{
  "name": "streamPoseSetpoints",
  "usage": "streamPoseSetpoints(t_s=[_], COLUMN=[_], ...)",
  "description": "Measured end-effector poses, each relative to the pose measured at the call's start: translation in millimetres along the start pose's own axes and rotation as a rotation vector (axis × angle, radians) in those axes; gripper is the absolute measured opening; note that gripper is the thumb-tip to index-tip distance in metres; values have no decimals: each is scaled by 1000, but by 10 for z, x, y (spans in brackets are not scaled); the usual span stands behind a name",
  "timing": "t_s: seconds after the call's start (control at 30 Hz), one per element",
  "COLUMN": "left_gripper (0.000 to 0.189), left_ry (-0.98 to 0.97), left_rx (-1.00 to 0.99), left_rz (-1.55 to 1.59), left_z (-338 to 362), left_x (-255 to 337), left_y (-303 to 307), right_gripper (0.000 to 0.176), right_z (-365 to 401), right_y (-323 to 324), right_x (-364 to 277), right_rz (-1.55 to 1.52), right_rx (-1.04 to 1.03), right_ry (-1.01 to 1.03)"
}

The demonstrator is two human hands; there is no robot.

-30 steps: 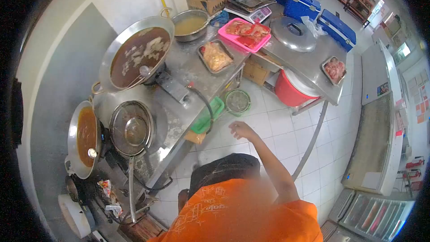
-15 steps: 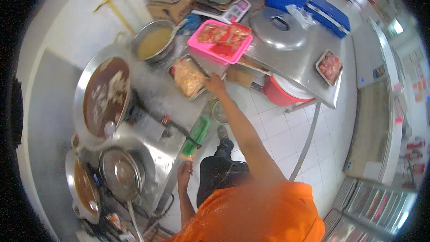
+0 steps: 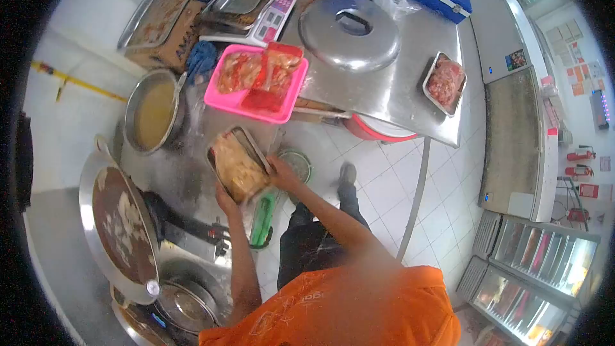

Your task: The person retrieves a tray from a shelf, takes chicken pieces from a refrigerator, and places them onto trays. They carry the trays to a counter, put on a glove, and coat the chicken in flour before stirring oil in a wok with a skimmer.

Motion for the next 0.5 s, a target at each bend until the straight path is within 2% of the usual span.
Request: streamPoseSetpoints(t_s=[0.03,0.07,0.17,0.23,0.3,0.33,0.37,0.43,0.5], left_gripper=[51,49,43,40,44,46,48,50,43], left_ry=[-14,-25,24,-75,-235,-110,16,-77,-196], left_rx=[102,209,289,48,-153,-177,-198,-314,-363], left_rz=[-58,-117,-216,-430,-642,-684,-728,-857,-884], left_z=[44,106,731,870,665,626,611,589,451], left_x=[-211,-443,-552,-725,-1181,-1217,-1219,-1234,-1358], left_y=[-50,-107,-883,-1401,-1938,-2369,-2827,-3593,-4137], right_gripper=[26,24,18,19,19,20,19,18,17], right_z=[177,408,1019,1530,1524,1525,1547,1443,1425], right_y=[212,398,1208,1634,2279,2567,2758,3165,3494], right_x=[-23,-51,-264,167,-18,-41,123,308,721], right_rz=[-79,-133,-240,-198,-277,-282,-382,-356,-245], right_rx=[-94,-32,90,159,260,311,424,544,650], right_ry=[-71,-102,-203,-263,-390,-483,-490,-496,-482])
Point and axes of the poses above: each hand's wrist, its own z-axis away from the middle knuckle, its own y-axis out of the back of the hand, x = y × z, the point moved 3 cm from there along -z, towards the middle knuckle, and after that the axes turned 13 degrees about y, right-handed, at the moved point
